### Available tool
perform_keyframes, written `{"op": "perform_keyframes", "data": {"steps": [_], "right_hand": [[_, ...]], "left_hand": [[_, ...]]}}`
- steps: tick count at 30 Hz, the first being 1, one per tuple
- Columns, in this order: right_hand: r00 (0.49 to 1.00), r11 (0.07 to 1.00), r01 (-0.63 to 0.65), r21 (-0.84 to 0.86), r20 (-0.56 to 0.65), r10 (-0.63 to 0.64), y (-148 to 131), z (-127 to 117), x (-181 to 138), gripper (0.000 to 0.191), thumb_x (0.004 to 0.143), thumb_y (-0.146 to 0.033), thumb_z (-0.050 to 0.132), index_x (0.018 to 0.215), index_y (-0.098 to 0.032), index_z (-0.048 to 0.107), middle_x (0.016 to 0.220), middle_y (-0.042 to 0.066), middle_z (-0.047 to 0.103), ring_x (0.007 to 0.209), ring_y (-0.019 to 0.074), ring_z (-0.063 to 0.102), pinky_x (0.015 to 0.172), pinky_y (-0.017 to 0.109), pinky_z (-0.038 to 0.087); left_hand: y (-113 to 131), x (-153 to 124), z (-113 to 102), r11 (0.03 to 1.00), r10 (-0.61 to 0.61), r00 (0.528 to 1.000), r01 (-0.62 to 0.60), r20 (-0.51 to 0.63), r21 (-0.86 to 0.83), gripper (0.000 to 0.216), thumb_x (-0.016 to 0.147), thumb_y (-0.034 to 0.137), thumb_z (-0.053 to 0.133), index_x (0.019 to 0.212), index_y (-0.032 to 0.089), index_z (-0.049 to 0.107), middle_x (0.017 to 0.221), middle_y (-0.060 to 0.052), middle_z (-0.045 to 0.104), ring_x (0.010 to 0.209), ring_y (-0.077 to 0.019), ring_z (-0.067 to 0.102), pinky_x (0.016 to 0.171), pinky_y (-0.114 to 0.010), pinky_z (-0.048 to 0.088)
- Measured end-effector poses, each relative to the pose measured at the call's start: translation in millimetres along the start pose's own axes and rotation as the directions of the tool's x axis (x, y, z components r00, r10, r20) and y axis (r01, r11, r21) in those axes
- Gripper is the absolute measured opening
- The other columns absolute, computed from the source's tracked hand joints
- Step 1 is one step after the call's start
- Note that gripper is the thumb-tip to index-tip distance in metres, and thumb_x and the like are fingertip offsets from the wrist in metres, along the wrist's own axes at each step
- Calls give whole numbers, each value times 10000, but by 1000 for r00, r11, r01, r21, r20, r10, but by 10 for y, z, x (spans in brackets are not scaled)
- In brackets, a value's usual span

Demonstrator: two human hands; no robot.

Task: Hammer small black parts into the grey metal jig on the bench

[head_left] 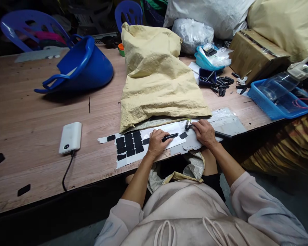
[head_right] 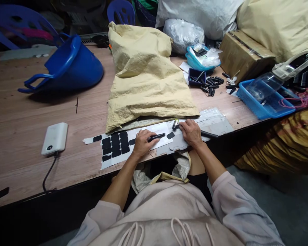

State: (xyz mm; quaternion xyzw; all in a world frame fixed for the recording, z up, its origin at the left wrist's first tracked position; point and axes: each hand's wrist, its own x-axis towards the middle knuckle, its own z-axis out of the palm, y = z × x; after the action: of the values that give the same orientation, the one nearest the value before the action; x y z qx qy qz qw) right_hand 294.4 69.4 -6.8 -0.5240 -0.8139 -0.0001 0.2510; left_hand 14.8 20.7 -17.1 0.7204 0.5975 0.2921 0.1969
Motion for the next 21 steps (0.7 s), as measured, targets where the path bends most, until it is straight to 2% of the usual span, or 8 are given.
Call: {"op": "perform_keyframes", "data": {"steps": [4,9,13,17,21], "right_hand": [[996,979,-38,198,-67,52,-268,-77,-52,305,1081,-335,457,1253,-275,701,1033,69,675,962,216,643,839,335,524],[1000,918,18,397,-26,-8,-664,-75,-125,295,1076,-312,488,1296,-272,680,1004,56,685,913,196,668,833,318,550],[999,907,32,419,3,-36,-858,-54,-124,274,1071,-295,501,1264,-276,696,946,43,670,854,186,651,785,305,534],[999,904,51,424,-5,-54,-968,-45,-87,280,1081,-285,486,1267,-271,696,953,46,662,877,181,646,812,289,525],[993,944,40,328,92,-74,-994,2,-64,275,1074,-280,500,1238,-279,720,954,48,662,854,173,642,769,265,510]], "left_hand": [[6,13,10,1000,-22,999,22,-23,4,183,854,306,838,1006,243,759,946,-34,727,961,-253,594,898,-404,446],[1,23,13,1000,-18,1000,18,-21,9,135,870,329,830,957,251,762,921,-32,709,965,-250,591,883,-392,446],[-9,41,25,999,-38,999,38,-23,14,123,882,333,824,964,257,774,925,-31,703,958,-243,581,879,-388,439],[-25,56,38,999,-46,999,46,-13,22,154,889,393,821,937,256,771,910,-32,679,946,-239,569,881,-386,439],[-27,56,36,999,-49,999,49,-11,20,214,924,469,768,906,255,766,906,-39,671,945,-242,566,871,-391,441]]}}
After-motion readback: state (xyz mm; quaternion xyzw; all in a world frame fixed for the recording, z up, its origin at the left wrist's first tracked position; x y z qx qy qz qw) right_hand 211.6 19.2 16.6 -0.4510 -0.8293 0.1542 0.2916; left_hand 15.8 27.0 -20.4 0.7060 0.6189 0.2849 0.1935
